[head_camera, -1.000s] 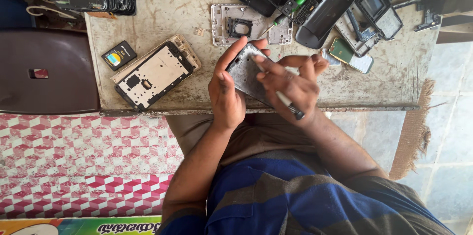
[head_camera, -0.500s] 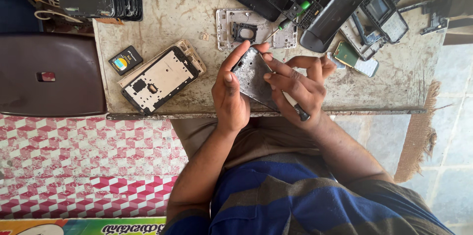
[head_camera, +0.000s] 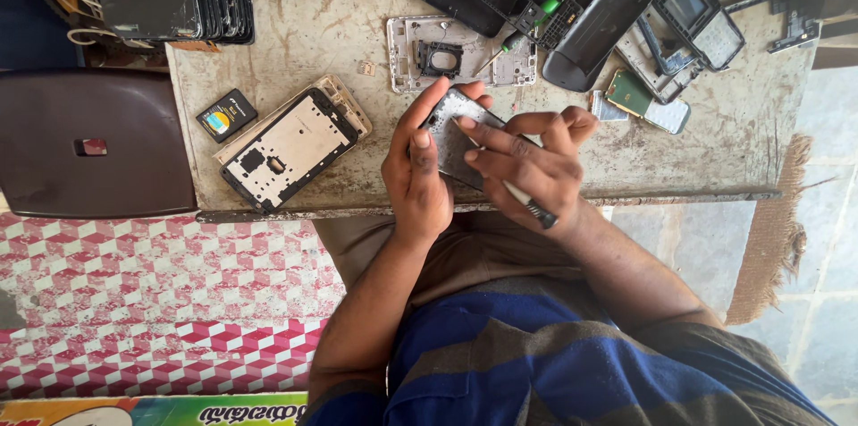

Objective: The person uses a pen-like tool to scrape and clean the inner surface of a disassembled phone back cover. They repeatedly rub the tool across the surface to remove residue, occasionally lifting the cover to inspect progress.

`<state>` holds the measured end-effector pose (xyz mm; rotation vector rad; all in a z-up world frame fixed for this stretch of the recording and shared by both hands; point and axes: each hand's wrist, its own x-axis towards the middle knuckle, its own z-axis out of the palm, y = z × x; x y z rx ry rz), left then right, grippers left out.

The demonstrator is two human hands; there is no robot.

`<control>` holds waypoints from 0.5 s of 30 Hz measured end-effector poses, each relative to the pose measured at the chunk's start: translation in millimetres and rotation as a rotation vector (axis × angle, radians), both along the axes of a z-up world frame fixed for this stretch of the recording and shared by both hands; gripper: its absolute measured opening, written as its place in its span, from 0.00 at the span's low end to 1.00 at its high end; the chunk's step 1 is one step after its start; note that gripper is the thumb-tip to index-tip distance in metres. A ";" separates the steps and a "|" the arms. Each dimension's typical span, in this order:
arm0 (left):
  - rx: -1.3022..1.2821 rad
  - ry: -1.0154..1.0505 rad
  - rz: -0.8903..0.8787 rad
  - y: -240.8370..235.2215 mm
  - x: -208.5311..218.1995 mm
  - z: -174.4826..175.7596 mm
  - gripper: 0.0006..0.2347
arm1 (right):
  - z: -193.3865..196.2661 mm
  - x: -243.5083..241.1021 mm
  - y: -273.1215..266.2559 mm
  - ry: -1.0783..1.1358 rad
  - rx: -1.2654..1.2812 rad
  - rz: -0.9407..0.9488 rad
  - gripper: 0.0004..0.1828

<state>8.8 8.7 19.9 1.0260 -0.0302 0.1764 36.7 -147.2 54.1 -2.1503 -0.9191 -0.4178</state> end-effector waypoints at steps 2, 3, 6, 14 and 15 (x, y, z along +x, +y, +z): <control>0.015 -0.014 -0.006 -0.5 -0.6 -0.4 0.24 | -1.2 -1.1 -1.6 0.017 -0.005 -0.005 0.17; 0.022 -0.020 -0.010 -0.5 -1.5 -0.7 0.24 | -1.7 -2.2 -2.4 0.027 -0.007 -0.008 0.18; -0.004 -0.030 -0.019 0.0 -2.3 -1.4 0.25 | -1.6 -3.1 -4.6 0.036 0.009 0.007 0.17; -0.123 0.019 -0.027 -1.3 -0.5 -2.7 0.26 | 4.6 -0.1 -3.2 0.061 0.013 0.023 0.18; -0.142 0.020 -0.032 -1.2 -0.2 -2.6 0.26 | 4.9 0.2 -2.7 0.037 -0.009 0.028 0.18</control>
